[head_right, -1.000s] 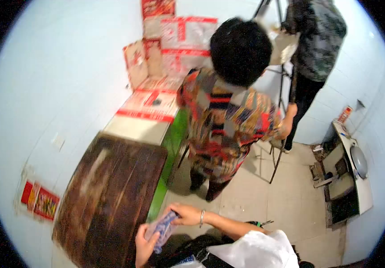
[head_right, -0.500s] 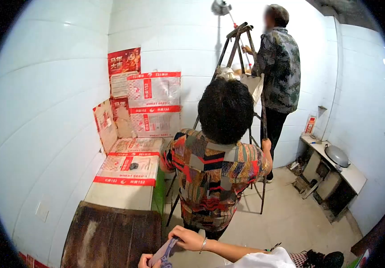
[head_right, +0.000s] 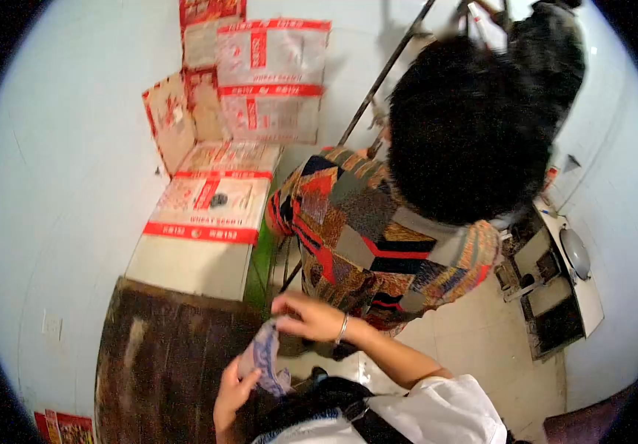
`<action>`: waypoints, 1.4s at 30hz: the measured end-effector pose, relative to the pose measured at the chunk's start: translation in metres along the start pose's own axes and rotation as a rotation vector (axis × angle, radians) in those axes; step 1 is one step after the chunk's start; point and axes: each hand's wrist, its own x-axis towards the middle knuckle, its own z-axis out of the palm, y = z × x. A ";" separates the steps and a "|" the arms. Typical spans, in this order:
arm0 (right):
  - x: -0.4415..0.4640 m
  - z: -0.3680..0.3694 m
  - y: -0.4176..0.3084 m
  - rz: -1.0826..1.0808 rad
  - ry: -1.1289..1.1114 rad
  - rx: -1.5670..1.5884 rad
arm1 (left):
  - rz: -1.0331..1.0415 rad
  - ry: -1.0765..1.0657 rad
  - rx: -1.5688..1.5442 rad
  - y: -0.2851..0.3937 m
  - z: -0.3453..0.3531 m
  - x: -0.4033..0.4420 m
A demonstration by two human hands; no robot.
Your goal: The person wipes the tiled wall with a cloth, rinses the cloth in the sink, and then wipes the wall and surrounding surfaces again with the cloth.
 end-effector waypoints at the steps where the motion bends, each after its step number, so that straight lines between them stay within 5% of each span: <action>1: 0.005 -0.008 0.007 0.030 0.042 -0.032 | 0.027 0.038 -0.058 -0.001 0.006 0.004; 4: 0.013 -0.026 0.018 0.168 0.074 0.202 | 0.009 0.158 0.036 0.008 0.018 0.020; 14: 0.010 -0.030 0.018 0.023 -0.066 0.243 | -0.015 0.527 -0.328 0.013 0.035 0.048; 19: 0.007 -0.030 0.021 0.034 -0.061 0.251 | 0.039 0.454 -0.484 0.014 0.021 0.061; 24: 0.016 -0.020 0.021 0.177 -0.056 0.203 | 0.134 0.136 -0.514 0.055 0.017 0.075; 28: 0.042 0.013 0.027 0.176 -0.062 0.140 | 0.086 0.051 -0.247 0.062 0.003 0.072; 31: 0.059 0.030 0.032 0.234 -0.206 0.195 | 0.073 0.041 -0.106 0.051 -0.022 0.072; 36: 0.094 0.056 0.026 -0.043 0.065 0.248 | -0.005 0.336 -0.231 0.052 -0.053 0.054; 40: 0.106 0.076 0.021 0.137 0.064 0.428 | 0.021 0.519 -0.164 0.044 -0.074 0.043; 42: 0.118 0.086 0.016 0.150 0.086 0.502 | -0.074 0.398 -0.022 0.043 -0.096 0.040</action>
